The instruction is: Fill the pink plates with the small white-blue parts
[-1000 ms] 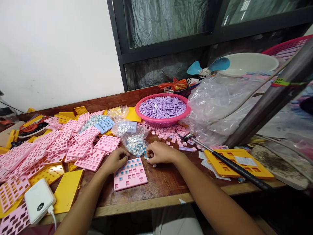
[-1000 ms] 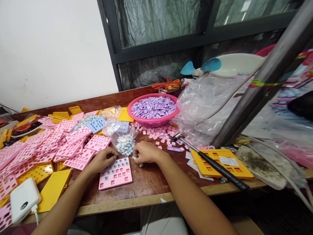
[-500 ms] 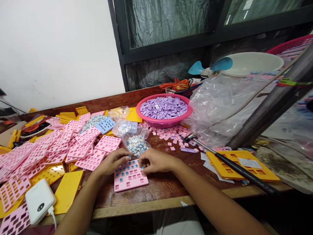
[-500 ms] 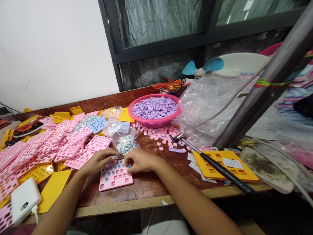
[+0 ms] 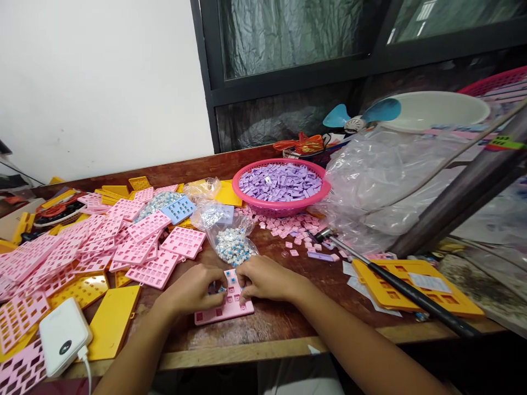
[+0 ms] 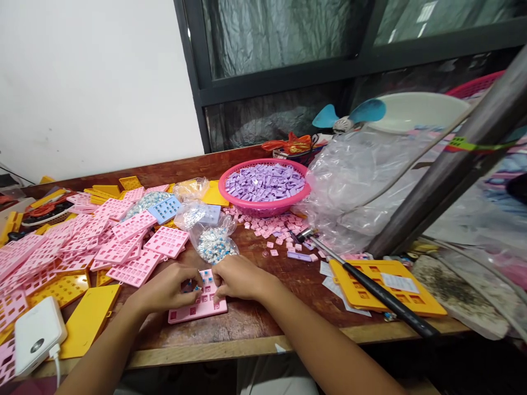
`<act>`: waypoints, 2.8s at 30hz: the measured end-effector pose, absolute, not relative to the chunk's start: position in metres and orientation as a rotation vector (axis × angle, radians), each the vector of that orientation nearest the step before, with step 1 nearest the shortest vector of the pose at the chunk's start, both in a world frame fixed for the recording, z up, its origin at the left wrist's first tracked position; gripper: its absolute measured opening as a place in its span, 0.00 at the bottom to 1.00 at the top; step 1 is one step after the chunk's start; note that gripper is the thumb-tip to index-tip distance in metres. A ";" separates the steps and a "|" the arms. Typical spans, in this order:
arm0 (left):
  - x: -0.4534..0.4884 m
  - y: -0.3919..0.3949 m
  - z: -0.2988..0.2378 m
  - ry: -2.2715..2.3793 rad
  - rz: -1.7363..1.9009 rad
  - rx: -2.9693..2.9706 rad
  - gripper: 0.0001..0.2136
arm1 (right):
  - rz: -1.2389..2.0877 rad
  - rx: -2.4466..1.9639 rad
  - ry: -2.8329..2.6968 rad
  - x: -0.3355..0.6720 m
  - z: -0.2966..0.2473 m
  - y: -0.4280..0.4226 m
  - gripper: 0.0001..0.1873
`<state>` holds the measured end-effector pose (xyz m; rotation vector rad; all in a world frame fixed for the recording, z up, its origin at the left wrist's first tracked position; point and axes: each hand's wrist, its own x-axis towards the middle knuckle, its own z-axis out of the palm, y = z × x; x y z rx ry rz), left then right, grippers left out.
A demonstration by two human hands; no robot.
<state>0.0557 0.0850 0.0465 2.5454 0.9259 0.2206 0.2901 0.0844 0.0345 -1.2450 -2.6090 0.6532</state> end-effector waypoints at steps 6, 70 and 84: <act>0.063 0.080 0.048 0.912 0.122 2.658 0.07 | 0.854 -1.125 -2.638 0.297 0.038 0.083 0.05; 0.074 0.122 0.005 0.797 0.522 2.618 0.17 | 0.746 -0.996 -2.496 0.281 0.030 0.078 0.08; 0.067 0.132 0.000 1.106 0.605 2.364 0.07 | 0.351 -1.142 -2.701 0.273 0.044 0.061 0.05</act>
